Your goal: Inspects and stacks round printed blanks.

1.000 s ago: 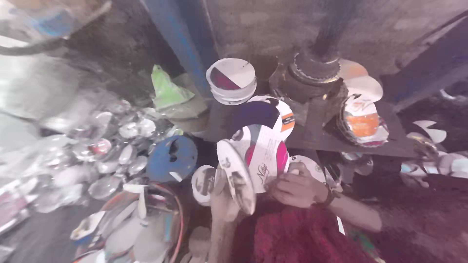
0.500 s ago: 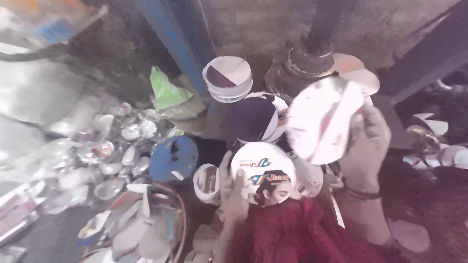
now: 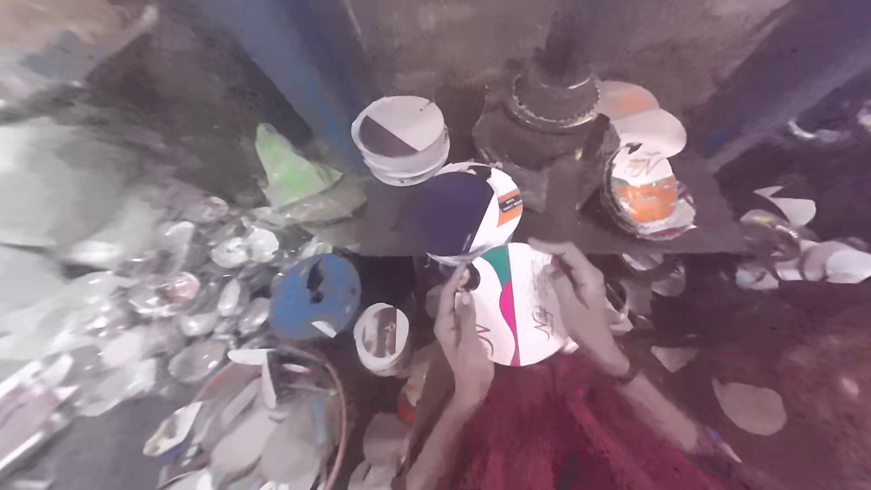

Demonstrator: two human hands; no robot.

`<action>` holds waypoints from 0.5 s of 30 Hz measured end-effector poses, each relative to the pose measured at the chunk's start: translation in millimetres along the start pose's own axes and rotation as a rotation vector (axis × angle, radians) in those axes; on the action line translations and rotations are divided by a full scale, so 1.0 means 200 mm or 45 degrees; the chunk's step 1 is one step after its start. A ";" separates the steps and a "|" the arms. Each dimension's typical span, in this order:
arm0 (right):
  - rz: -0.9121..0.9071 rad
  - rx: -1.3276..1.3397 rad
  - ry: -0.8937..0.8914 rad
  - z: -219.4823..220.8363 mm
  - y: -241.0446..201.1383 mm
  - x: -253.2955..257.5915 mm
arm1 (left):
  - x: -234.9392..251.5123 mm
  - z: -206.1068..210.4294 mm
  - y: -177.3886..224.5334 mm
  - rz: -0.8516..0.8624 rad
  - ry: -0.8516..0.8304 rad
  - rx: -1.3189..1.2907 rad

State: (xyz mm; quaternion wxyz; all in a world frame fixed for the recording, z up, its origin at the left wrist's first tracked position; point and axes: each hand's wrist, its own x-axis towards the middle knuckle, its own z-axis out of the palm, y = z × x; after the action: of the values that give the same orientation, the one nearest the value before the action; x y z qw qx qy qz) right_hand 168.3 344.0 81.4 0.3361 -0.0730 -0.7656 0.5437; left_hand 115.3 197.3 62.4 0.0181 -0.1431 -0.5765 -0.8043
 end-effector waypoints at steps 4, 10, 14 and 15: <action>-0.036 0.006 -0.036 -0.05 0.00 0.02 | 0.01 0.04 0.01 0.149 -0.032 -0.015; -0.048 -0.248 0.032 -0.11 0.00 0.02 | 0.01 0.08 0.00 0.227 -0.193 0.118; 0.111 0.156 -0.029 -0.16 -0.02 0.04 | 0.01 0.11 0.02 0.243 -0.241 0.238; 0.143 0.258 -0.036 -0.16 -0.02 0.03 | 0.02 0.12 0.02 0.254 -0.233 0.262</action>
State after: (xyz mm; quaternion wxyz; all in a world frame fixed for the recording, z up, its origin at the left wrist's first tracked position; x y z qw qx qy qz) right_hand 183.4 371.0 93.4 0.2999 -0.0736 -0.7061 0.6372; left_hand 118.0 218.0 74.3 0.0596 -0.2697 -0.6380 -0.7188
